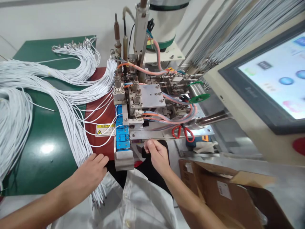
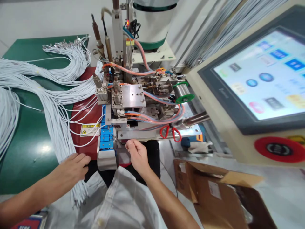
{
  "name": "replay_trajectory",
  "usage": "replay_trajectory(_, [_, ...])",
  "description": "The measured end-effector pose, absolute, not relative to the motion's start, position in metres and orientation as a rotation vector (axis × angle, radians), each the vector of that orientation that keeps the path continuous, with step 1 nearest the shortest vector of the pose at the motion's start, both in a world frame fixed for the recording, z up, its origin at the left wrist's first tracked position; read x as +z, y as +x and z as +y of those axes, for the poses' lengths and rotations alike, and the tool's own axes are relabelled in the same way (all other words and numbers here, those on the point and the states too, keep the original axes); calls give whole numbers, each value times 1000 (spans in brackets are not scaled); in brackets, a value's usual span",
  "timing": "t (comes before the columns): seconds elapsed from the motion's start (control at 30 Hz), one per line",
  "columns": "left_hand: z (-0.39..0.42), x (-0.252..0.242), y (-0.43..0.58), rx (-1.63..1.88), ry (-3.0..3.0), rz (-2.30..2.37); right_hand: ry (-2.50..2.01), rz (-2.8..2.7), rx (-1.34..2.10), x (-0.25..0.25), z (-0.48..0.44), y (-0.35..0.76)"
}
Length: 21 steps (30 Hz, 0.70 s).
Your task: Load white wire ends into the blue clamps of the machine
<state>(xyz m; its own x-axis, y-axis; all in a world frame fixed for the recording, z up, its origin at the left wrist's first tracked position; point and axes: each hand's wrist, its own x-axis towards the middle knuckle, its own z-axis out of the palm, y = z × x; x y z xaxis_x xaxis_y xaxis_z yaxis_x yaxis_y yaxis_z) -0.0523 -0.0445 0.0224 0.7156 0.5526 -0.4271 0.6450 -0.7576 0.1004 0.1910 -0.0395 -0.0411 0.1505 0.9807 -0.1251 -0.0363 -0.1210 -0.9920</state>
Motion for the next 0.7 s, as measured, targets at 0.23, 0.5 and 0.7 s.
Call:
replay_trajectory(0.23, [-39, 28, -52, -83, 2608, 966, -1324, -963, 1177, -42, -48, 189])
replay_trajectory(0.5, [-33, 23, -4, 541, 2223, 1361, -1218, -1062, 1091, -18, -54, 175])
replay_trajectory(0.7, [-34, 15, 26, 747, 1914, 1337, -1234, -1292, 1012, -5, -39, 171])
